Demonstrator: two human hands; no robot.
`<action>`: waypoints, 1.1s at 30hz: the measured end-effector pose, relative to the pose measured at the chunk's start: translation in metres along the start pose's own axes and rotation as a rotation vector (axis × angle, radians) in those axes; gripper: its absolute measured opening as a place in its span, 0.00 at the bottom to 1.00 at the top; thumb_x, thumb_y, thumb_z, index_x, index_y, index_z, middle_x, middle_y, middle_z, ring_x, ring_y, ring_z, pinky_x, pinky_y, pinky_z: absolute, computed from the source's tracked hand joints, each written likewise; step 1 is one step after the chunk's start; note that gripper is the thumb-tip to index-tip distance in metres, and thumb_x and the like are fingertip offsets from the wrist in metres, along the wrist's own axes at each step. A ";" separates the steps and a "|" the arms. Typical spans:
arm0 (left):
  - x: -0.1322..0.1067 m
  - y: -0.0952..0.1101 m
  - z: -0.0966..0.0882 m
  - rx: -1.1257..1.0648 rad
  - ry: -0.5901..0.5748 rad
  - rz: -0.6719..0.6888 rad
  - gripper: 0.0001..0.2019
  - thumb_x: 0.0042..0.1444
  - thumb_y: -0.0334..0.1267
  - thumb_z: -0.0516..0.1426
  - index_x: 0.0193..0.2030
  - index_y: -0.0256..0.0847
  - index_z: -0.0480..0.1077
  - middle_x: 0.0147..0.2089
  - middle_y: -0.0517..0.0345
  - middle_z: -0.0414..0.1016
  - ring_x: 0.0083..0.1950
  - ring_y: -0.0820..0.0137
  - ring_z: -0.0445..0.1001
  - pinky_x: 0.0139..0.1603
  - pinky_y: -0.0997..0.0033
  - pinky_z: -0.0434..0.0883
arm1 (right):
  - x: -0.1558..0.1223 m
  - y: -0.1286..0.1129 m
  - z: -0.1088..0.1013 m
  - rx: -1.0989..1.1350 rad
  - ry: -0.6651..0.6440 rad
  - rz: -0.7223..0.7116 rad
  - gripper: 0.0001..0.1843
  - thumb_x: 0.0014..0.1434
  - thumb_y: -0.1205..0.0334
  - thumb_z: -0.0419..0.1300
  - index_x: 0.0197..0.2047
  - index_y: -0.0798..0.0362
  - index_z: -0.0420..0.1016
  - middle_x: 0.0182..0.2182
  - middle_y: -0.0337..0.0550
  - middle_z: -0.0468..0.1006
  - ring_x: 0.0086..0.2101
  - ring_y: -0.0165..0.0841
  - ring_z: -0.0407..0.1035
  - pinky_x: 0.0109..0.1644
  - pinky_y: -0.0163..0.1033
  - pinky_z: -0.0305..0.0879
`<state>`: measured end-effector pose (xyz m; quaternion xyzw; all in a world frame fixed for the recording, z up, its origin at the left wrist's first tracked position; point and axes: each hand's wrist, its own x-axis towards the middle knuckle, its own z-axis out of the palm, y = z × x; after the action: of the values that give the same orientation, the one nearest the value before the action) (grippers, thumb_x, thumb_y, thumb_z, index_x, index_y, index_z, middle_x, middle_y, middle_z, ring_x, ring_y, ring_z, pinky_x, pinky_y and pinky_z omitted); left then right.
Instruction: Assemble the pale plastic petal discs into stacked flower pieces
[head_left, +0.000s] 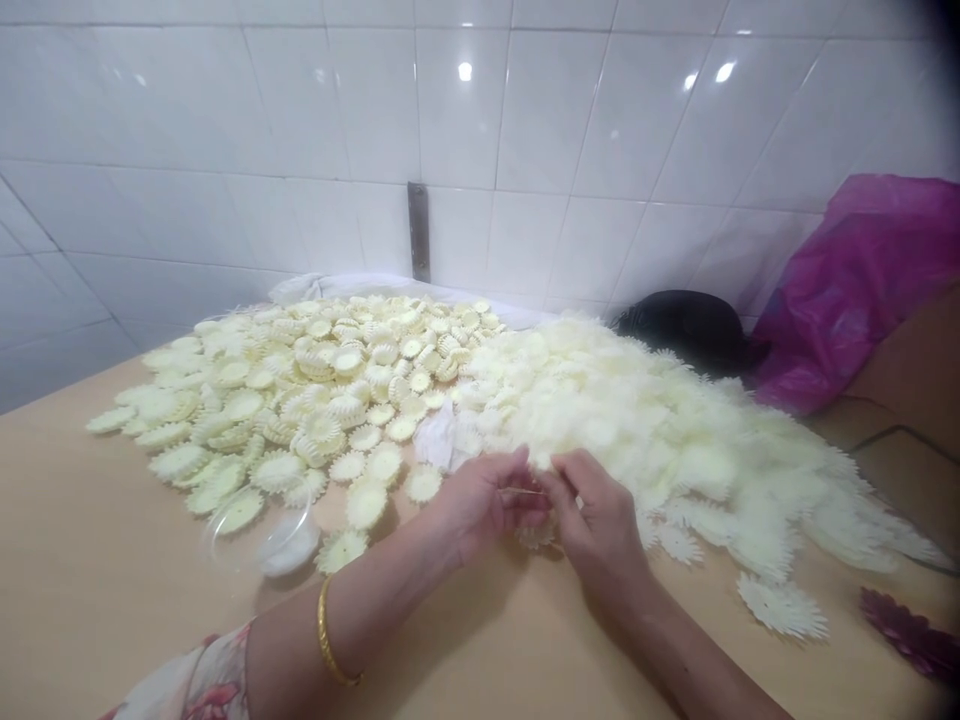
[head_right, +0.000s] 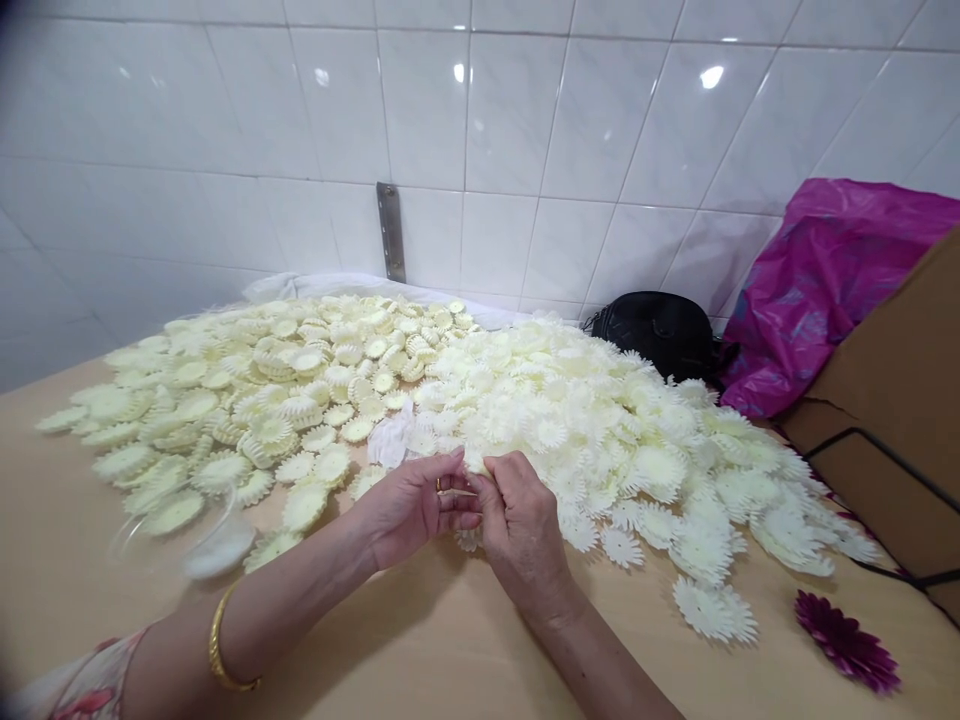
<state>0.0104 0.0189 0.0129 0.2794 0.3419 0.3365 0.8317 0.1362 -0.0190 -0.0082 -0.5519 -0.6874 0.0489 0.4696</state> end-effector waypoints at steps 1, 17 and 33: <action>0.000 0.000 0.000 -0.003 0.006 -0.007 0.10 0.53 0.37 0.55 0.25 0.33 0.66 0.24 0.55 0.68 0.26 0.73 0.69 0.28 0.73 0.69 | -0.001 -0.001 0.000 -0.006 -0.004 -0.006 0.10 0.59 0.65 0.48 0.27 0.52 0.64 0.24 0.38 0.65 0.25 0.29 0.61 0.27 0.34 0.58; 0.004 0.002 -0.003 0.029 0.113 0.130 0.06 0.48 0.23 0.55 0.26 0.34 0.63 0.22 0.59 0.67 0.24 0.75 0.69 0.34 0.71 0.70 | -0.001 0.002 0.003 -0.049 -0.020 -0.098 0.12 0.55 0.66 0.54 0.44 0.54 0.66 0.34 0.45 0.70 0.35 0.36 0.66 0.36 0.40 0.63; 0.005 -0.003 -0.006 0.148 0.062 0.120 0.09 0.42 0.28 0.61 0.31 0.35 0.66 0.25 0.58 0.69 0.25 0.76 0.68 0.29 0.75 0.64 | -0.001 0.000 0.002 0.079 -0.072 0.061 0.20 0.52 0.67 0.54 0.50 0.53 0.64 0.35 0.43 0.69 0.35 0.33 0.65 0.38 0.38 0.64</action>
<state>0.0092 0.0224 0.0051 0.3498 0.3740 0.3679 0.7762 0.1350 -0.0188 -0.0096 -0.5516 -0.6843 0.1099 0.4641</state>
